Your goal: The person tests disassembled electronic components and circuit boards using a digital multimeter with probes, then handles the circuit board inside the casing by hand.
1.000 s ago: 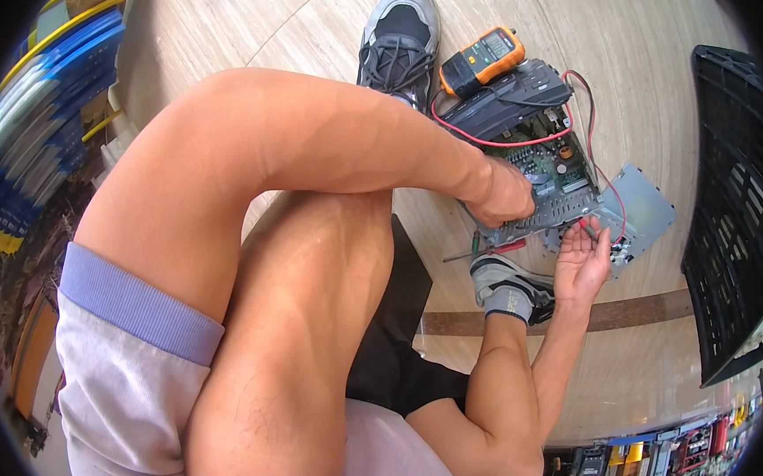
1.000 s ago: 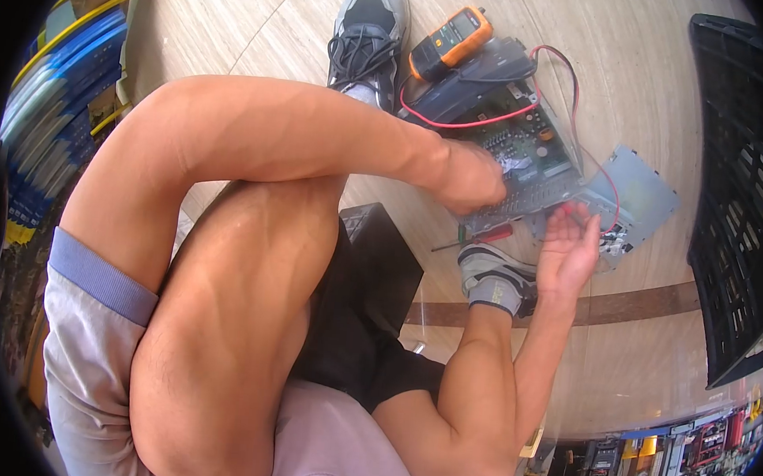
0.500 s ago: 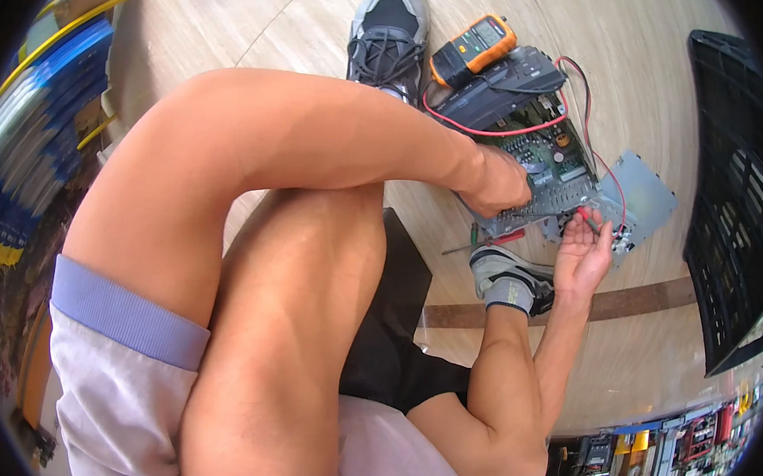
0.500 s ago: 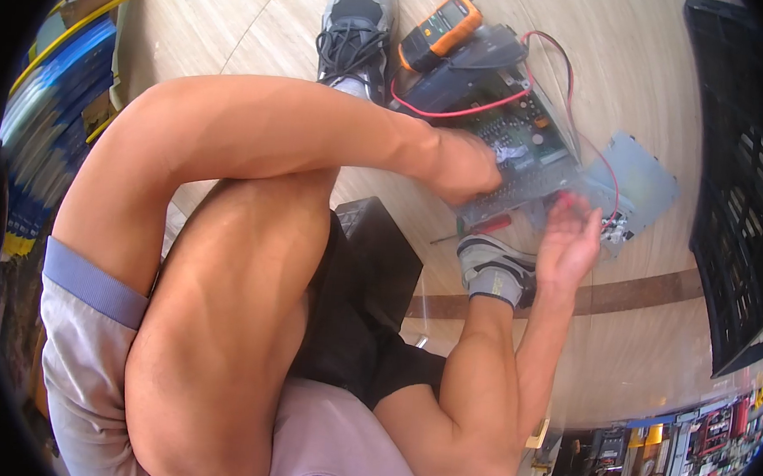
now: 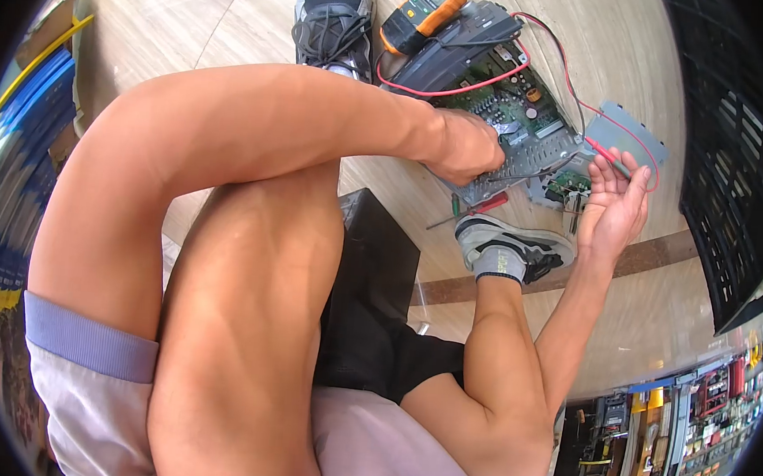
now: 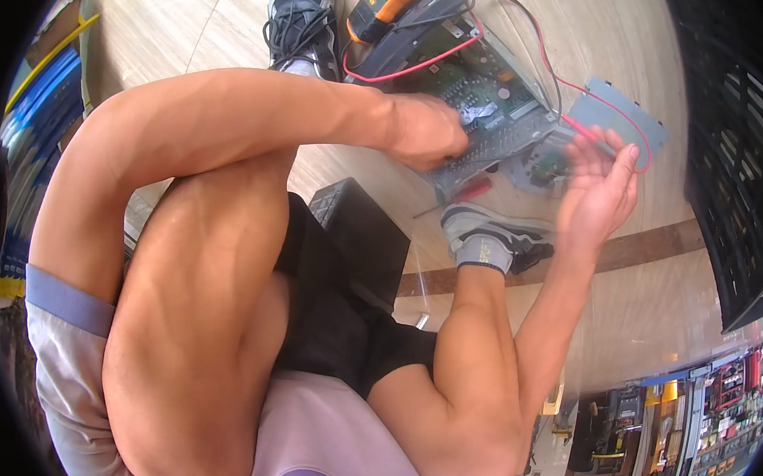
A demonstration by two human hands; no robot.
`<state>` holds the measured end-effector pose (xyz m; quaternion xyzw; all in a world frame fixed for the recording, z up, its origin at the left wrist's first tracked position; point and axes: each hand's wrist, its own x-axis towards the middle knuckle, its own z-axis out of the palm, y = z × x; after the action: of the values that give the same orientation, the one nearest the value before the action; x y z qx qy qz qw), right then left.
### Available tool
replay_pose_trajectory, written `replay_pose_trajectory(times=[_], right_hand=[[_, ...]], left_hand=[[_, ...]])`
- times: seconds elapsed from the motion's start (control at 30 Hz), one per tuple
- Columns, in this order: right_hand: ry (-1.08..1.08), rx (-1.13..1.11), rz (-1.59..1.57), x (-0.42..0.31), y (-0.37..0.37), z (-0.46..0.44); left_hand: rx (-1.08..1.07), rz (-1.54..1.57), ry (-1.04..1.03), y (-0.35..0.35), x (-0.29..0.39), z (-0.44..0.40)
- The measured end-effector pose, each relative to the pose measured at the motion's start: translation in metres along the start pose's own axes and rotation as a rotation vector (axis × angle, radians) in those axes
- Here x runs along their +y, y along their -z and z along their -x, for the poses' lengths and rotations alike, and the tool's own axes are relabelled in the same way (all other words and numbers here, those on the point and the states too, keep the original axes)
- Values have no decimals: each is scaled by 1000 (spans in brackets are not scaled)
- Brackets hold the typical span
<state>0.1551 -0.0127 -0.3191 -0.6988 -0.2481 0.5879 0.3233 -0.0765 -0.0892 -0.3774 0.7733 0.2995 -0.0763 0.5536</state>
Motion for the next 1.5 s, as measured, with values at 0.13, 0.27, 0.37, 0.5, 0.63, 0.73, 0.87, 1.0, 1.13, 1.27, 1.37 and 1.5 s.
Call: replay_pose_trajectory(times=[0.13,0.27,0.37,0.5,0.63,0.73,0.87,1.0,1.13,1.27,1.37,1.5], right_hand=[[2,-12,12,1,3,-3],[14,-17,11,2,4,-4],[22,-22,18,1,3,-3],[12,-17,16,1,5,-4],[20,-26,13,1,4,-4],[31,-20,11,1,5,-5],[86,34,20,-6,2,-1],[183,120,57,-17,2,6],[357,136,164,-35,-5,23],[490,-118,300,-45,-14,46],[521,-340,538,-36,-24,47],[658,-404,864,-22,-29,42]], left_hand=[[16,-12,-6,-2,-1,1],[18,-8,2,1,1,4],[-16,10,35,5,2,4],[-39,18,46,6,2,3],[-7,86,49,5,1,5],[3,76,40,5,1,5],[-1,67,25,5,-1,3],[5,52,31,3,0,2],[20,48,23,2,-1,4],[12,51,28,3,0,4],[5,51,34,6,1,6],[11,55,25,6,1,5]])
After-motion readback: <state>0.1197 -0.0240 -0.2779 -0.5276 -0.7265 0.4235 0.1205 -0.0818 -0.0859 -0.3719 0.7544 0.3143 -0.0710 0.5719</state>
